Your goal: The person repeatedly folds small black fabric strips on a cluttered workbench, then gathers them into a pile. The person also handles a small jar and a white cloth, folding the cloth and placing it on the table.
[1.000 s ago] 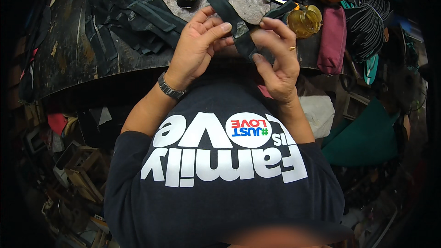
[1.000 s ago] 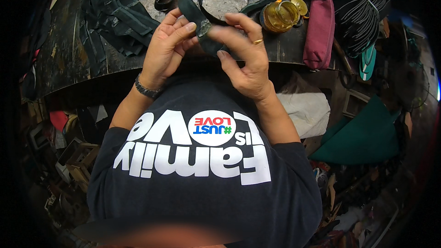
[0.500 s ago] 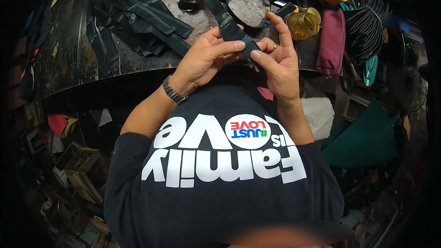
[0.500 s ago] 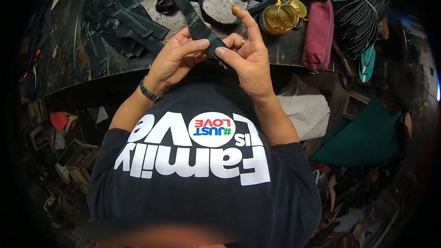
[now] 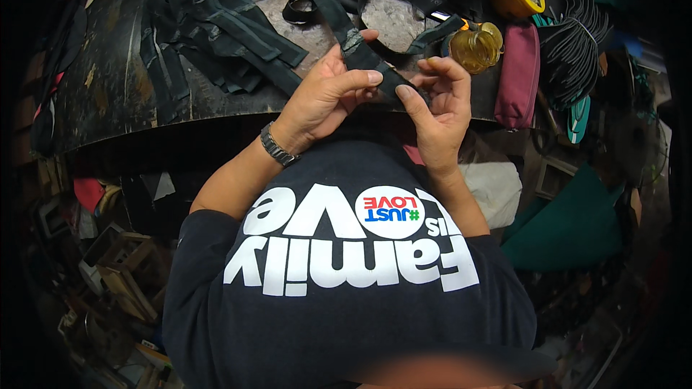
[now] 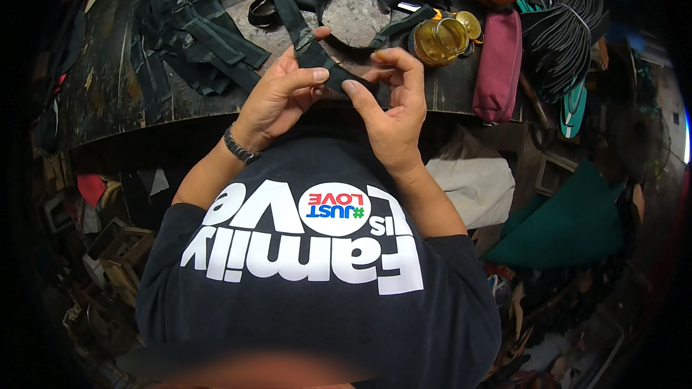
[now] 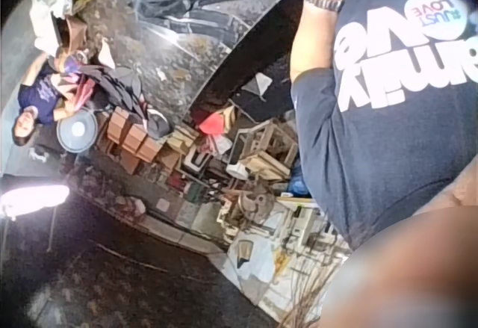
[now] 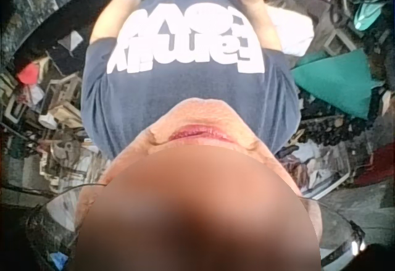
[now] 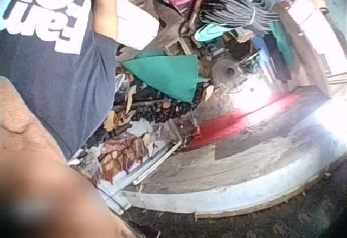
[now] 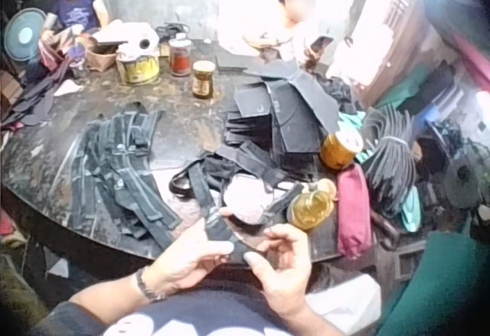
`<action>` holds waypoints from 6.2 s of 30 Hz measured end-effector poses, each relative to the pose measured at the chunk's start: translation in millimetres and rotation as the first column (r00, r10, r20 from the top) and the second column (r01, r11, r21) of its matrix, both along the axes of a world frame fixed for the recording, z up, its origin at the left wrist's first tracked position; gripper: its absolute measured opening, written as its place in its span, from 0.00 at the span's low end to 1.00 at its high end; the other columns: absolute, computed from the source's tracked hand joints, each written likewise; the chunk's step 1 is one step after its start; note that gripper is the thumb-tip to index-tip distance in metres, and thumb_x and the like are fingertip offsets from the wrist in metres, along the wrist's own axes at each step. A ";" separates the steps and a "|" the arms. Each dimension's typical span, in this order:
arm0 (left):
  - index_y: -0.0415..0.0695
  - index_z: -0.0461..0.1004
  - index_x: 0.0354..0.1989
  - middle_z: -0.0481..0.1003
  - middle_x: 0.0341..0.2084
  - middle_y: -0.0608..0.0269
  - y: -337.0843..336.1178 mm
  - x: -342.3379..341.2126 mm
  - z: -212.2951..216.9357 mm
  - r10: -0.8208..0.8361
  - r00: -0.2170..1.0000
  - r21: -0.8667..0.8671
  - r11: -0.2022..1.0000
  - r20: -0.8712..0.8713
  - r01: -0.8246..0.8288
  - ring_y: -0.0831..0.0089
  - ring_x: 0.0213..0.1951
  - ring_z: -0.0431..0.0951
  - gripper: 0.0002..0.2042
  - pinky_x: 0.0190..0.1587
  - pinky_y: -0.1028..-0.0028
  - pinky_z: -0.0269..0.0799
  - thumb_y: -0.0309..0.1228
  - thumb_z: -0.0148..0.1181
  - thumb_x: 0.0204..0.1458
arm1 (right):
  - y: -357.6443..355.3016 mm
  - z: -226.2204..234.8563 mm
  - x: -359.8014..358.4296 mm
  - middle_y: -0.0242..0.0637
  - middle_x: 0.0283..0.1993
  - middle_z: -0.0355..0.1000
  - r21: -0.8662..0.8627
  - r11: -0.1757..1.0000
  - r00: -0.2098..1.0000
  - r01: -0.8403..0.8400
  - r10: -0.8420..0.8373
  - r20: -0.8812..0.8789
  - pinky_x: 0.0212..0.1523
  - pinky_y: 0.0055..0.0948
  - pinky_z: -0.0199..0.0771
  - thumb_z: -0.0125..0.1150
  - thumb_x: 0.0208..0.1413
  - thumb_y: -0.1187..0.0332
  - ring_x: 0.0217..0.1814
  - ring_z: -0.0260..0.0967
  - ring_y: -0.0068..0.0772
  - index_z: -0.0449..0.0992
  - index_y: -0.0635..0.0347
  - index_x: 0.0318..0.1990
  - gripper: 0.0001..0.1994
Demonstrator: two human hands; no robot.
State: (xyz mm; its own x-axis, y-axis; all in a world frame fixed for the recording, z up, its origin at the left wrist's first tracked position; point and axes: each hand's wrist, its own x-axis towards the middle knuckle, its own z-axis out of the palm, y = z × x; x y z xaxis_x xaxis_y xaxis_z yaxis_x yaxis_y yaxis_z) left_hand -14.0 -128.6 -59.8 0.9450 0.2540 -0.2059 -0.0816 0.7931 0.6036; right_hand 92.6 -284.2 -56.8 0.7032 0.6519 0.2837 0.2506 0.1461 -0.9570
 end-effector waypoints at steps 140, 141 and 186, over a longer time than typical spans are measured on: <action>0.41 0.68 0.60 0.78 0.43 0.65 -3.7 15.1 -5.9 -0.006 0.999 0.392 0.920 -0.035 0.019 0.81 0.43 0.79 0.23 0.43 0.80 0.75 0.23 0.66 0.55 | 9.7 8.5 11.9 0.38 0.41 0.77 0.182 0.978 0.994 0.098 -0.088 -0.065 0.45 0.22 0.76 0.60 0.58 0.84 0.41 0.75 0.22 0.63 0.63 0.66 0.28; 0.41 0.67 0.61 0.78 0.44 0.64 -4.1 15.1 -6.0 0.006 1.000 0.396 0.918 -0.027 0.005 0.80 0.43 0.79 0.24 0.43 0.80 0.75 0.22 0.65 0.55 | 7.9 9.1 12.0 0.38 0.48 0.73 0.180 0.979 0.987 0.094 -0.068 -0.144 0.49 0.24 0.74 0.63 0.57 0.80 0.45 0.72 0.24 0.66 0.63 0.64 0.26; 0.43 0.64 0.66 0.78 0.48 0.61 9.5 8.3 9.2 -0.011 1.000 -0.031 0.999 0.019 0.012 0.79 0.50 0.78 0.20 0.47 0.78 0.77 0.33 0.51 0.67 | -4.0 12.2 9.4 0.42 0.39 0.75 0.183 0.969 0.816 -0.164 0.238 -0.527 0.41 0.26 0.78 0.60 0.53 0.86 0.41 0.74 0.26 0.41 0.57 0.76 0.46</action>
State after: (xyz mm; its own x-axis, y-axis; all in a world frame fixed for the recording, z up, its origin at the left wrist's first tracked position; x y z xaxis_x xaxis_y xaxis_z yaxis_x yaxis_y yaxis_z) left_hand -5.6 -119.1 -50.5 0.9516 0.2367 -0.1959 -0.0832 0.8124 0.5772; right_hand 102.0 -288.2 -44.6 0.6242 0.7811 -0.0156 -0.3499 0.2616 -0.8995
